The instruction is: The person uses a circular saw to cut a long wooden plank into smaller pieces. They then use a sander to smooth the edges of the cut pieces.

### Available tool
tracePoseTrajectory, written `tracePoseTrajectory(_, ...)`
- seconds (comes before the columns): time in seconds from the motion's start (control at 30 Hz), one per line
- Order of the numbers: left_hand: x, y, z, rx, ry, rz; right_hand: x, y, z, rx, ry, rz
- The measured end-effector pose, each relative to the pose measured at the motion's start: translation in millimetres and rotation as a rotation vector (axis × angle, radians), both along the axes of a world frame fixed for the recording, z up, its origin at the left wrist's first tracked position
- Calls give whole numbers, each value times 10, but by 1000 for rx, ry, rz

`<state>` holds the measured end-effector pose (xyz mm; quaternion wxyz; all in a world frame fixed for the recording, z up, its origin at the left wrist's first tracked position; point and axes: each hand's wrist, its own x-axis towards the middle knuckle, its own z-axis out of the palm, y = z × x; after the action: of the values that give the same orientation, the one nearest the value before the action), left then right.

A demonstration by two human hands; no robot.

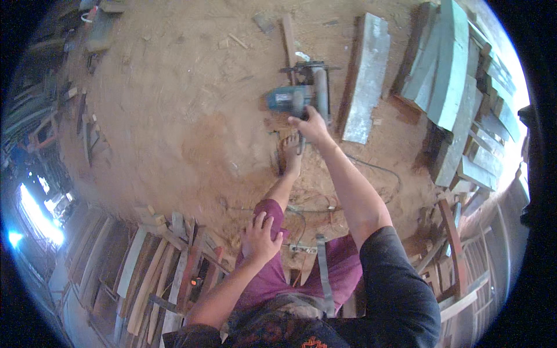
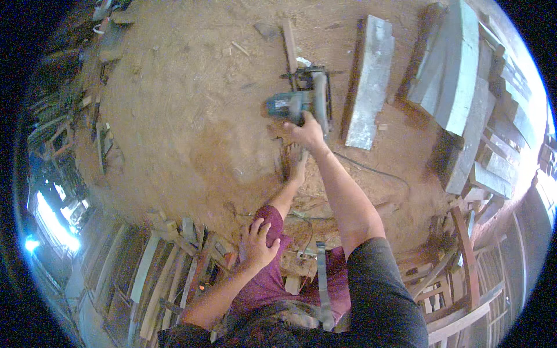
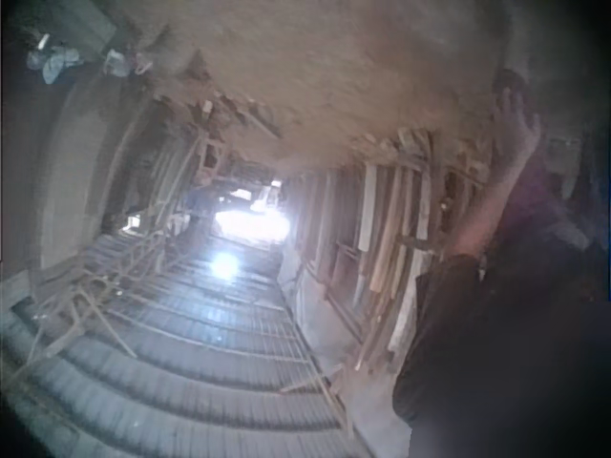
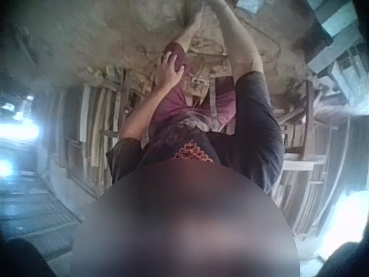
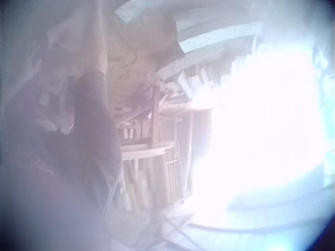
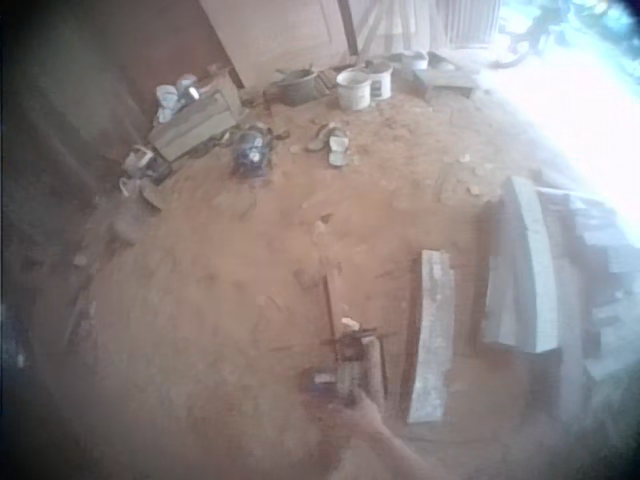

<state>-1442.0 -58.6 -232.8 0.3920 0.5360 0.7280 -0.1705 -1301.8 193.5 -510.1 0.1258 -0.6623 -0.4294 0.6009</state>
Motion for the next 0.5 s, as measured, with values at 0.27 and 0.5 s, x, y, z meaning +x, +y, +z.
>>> tracePoseTrajectory(0.27,329,137,-43,143,-40,-122,1416,-877,1137,-68,-24,111)
tracePoseTrajectory(0.5,762,117,-18,74,7,-318,4124,-2719,2941,-93,-411,-461)
